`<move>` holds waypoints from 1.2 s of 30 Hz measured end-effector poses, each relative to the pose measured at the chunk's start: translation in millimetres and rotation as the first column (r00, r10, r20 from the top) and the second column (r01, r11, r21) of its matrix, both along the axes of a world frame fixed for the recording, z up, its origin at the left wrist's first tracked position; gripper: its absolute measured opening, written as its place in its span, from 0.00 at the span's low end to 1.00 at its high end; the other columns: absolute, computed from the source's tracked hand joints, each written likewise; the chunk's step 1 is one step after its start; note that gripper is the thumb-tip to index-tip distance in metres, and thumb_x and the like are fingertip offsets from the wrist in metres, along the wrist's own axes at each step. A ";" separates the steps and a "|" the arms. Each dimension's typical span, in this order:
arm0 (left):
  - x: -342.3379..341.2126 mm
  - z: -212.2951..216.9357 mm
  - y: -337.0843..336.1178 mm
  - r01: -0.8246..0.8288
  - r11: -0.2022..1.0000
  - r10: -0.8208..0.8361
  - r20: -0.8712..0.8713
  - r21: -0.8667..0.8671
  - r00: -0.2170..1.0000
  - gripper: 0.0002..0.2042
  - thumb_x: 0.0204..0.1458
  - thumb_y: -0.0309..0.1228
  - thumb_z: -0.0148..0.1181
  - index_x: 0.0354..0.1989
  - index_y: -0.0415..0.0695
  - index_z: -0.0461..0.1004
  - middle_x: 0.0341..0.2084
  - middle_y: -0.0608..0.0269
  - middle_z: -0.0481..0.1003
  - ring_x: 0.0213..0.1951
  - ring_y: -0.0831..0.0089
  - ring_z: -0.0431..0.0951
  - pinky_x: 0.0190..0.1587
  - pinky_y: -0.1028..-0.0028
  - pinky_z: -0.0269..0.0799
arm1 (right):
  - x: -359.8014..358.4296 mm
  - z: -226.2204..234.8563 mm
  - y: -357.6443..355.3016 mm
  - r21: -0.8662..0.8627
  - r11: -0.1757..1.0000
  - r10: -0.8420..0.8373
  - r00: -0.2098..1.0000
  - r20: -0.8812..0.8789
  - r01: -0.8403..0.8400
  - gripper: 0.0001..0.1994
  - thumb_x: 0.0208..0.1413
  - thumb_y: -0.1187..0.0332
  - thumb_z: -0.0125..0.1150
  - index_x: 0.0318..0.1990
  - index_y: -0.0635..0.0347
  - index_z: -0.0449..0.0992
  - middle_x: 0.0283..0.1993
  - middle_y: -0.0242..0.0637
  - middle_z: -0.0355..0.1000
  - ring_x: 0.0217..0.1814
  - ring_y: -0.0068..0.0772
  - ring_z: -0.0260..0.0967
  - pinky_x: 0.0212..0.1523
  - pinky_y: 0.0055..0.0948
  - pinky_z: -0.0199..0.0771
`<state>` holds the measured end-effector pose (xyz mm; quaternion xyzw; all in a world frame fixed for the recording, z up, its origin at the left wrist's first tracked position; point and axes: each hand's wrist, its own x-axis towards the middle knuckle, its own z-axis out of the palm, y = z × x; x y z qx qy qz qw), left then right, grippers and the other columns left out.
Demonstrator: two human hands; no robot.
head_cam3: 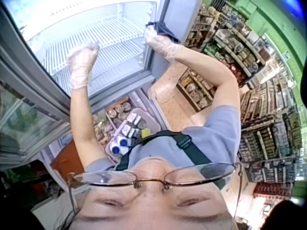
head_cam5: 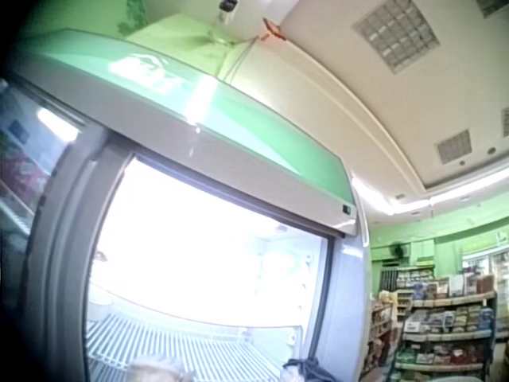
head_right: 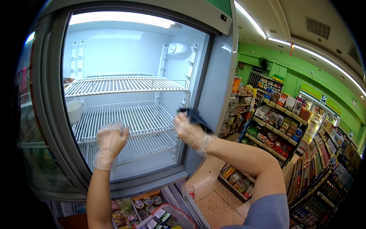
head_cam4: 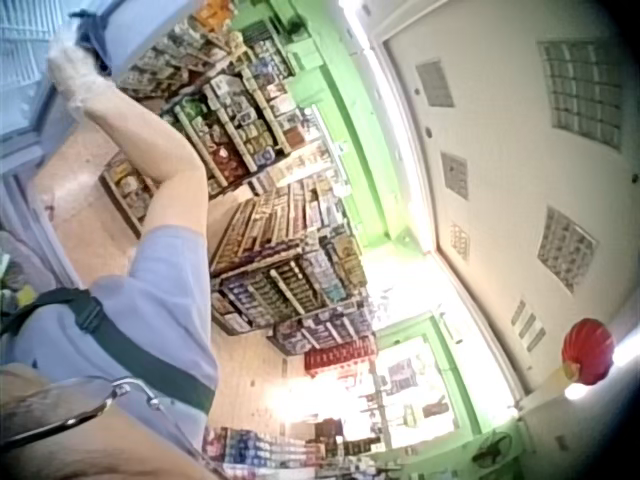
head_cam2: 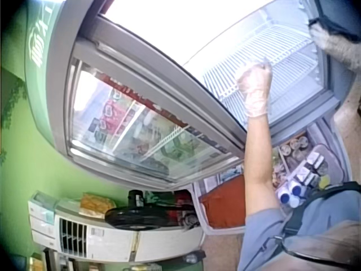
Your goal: The person rinses a dark cloth under running water at a sink, then walks to a commercial glass-door refrigerator and wipes the interior walls, shelves, and door frame with the cloth. The refrigerator remains empty throughout the cleaning.
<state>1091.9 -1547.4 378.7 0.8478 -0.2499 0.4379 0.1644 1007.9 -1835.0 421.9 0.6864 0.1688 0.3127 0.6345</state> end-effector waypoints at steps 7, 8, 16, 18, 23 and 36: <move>-0.3 1.4 -0.1 -0.041 0.999 0.042 -0.029 0.030 0.999 0.13 0.56 0.41 0.57 0.26 0.46 0.76 0.23 0.62 0.76 0.28 0.64 0.77 0.34 0.65 0.73 | 47.4 1.3 -9.6 0.455 0.797 -0.258 0.905 -0.339 0.398 0.30 0.61 0.73 0.41 0.72 0.60 0.49 0.71 0.64 0.47 0.73 0.59 0.50 0.66 0.46 0.66; -0.6 1.6 2.7 -0.047 0.998 0.048 -0.028 0.035 0.998 0.13 0.56 0.41 0.57 0.26 0.46 0.76 0.23 0.62 0.76 0.28 0.64 0.77 0.34 0.65 0.73 | 39.0 9.8 4.3 0.476 0.756 -0.272 0.877 -0.397 0.450 0.30 0.60 0.73 0.42 0.72 0.61 0.49 0.71 0.65 0.47 0.72 0.61 0.51 0.64 0.44 0.68; -0.4 -0.4 1.4 0.006 1.000 -0.005 0.037 -0.013 0.999 0.15 0.53 0.44 0.60 0.24 0.44 0.76 0.21 0.61 0.75 0.29 0.65 0.77 0.34 0.65 0.74 | -17.5 2.6 -4.5 0.558 0.787 -0.094 0.945 -0.313 0.263 0.28 0.55 0.74 0.51 0.65 0.69 0.60 0.68 0.64 0.52 0.67 0.55 0.61 0.47 0.34 0.81; -0.8 0.1 2.1 0.015 1.000 -0.015 0.026 -0.019 1.000 0.15 0.52 0.43 0.61 0.24 0.43 0.76 0.21 0.60 0.75 0.29 0.64 0.77 0.34 0.65 0.74 | -19.2 2.5 -8.4 0.487 0.855 -0.072 0.971 -0.229 0.178 0.25 0.55 0.74 0.51 0.62 0.69 0.64 0.65 0.62 0.59 0.66 0.50 0.64 0.45 0.31 0.82; -1.8 0.8 0.4 0.005 1.000 -0.005 -0.022 -0.003 1.000 0.13 0.54 0.41 0.59 0.25 0.45 0.76 0.24 0.62 0.76 0.30 0.64 0.77 0.36 0.65 0.74 | -11.4 32.0 1.8 0.527 0.839 0.195 0.979 -0.055 -0.137 0.22 0.52 0.80 0.50 0.57 0.68 0.70 0.57 0.57 0.69 0.59 0.47 0.70 0.43 0.30 0.82; 0.7 -0.5 3.5 0.009 1.000 -0.009 -0.017 0.001 1.000 0.14 0.56 0.42 0.56 0.25 0.45 0.75 0.23 0.61 0.75 0.30 0.62 0.77 0.36 0.63 0.73 | -7.3 28.9 8.5 0.535 0.836 -0.087 0.992 -0.096 0.125 0.24 0.53 0.77 0.52 0.60 0.68 0.67 0.60 0.52 0.64 0.49 0.36 0.76 0.31 0.26 0.83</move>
